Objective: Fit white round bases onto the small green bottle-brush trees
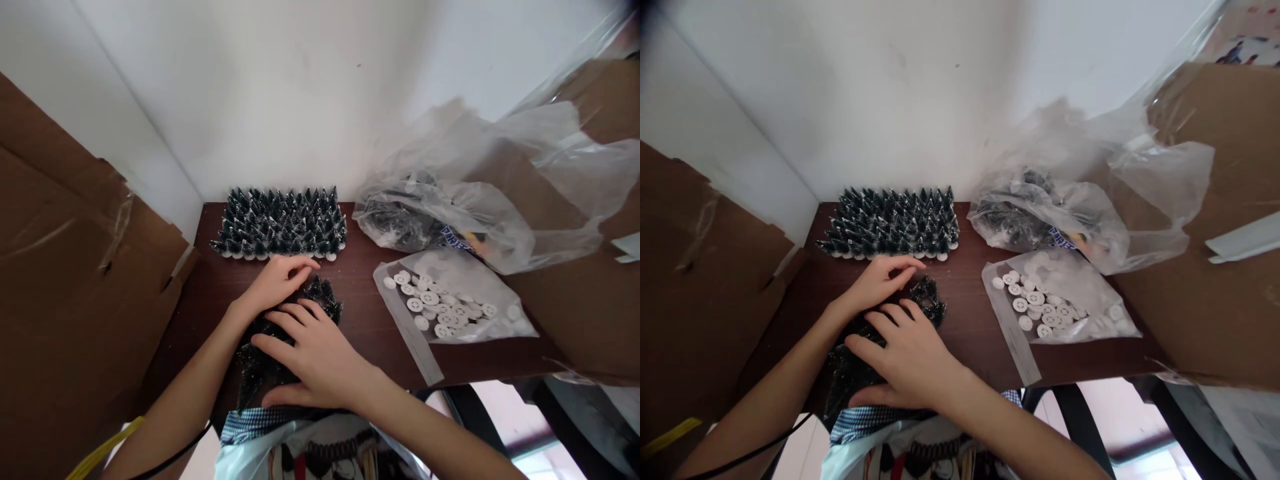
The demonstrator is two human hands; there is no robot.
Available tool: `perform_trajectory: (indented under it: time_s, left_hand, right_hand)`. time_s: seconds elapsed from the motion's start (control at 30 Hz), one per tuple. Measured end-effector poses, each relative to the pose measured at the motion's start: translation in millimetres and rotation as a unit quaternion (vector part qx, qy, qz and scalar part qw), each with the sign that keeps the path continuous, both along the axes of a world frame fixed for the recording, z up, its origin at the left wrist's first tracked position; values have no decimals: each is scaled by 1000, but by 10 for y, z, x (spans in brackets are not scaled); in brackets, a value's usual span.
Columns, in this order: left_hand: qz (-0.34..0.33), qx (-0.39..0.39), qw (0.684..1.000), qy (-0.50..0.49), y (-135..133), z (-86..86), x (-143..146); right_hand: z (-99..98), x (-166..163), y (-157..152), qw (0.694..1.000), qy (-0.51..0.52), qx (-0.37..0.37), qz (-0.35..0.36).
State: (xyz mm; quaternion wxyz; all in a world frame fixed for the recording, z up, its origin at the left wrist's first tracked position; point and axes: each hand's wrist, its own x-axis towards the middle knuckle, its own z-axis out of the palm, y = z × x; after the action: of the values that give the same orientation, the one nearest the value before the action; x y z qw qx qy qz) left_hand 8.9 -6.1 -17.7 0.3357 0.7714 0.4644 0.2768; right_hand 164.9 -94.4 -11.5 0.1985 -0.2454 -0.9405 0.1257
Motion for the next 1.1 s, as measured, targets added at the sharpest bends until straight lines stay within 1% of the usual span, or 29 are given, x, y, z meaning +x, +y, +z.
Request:
perform_trajectory:
  time_s: [0.13, 0.3, 0.43, 0.53, 0.67, 0.77, 0.83, 0.93, 1.0, 1.1]
  left_hand:
    - [4, -11, 1000, -14, 2, 9, -8]
    - [7, -36, 998, -44, -1, 63, -25]
    - [11, -39, 997, -69, 16, 72, -50]
    - [6, -59, 995, -81, 31, 72, -84]
    - [-18, -87, 994, -70, 31, 100, -126]
    - [-26, -83, 995, -56, 13, 126, -121]
    - [-35, -82, 995, -40, -5, 137, -98]
    - [-48, -56, 997, -14, -41, 154, -56]
    - [-53, -10, 999, 2, -68, 175, -41]
    - [-55, 66, 996, 23, -101, 211, -46]
  right_hand:
    - [-71, -73, -52, 999, -15, -1, -35]
    - [-63, -38, -21, 998, -10, -17, -55]
    - [-53, 79, 30, 996, -7, -16, -84]
    - [-54, 198, 62, 995, 9, -14, -95]
    - [-53, 352, 82, 992, 36, -20, -122]
    - [-42, 437, 84, 988, 36, -25, -151]
    - [-31, 479, 80, 987, 27, -22, -155]
    - [-13, 525, 60, 989, 24, -12, -148]
    - [0, 549, 35, 987, 44, 0, -157]
    - [23, 591, -13, 977, 102, 25, -187]
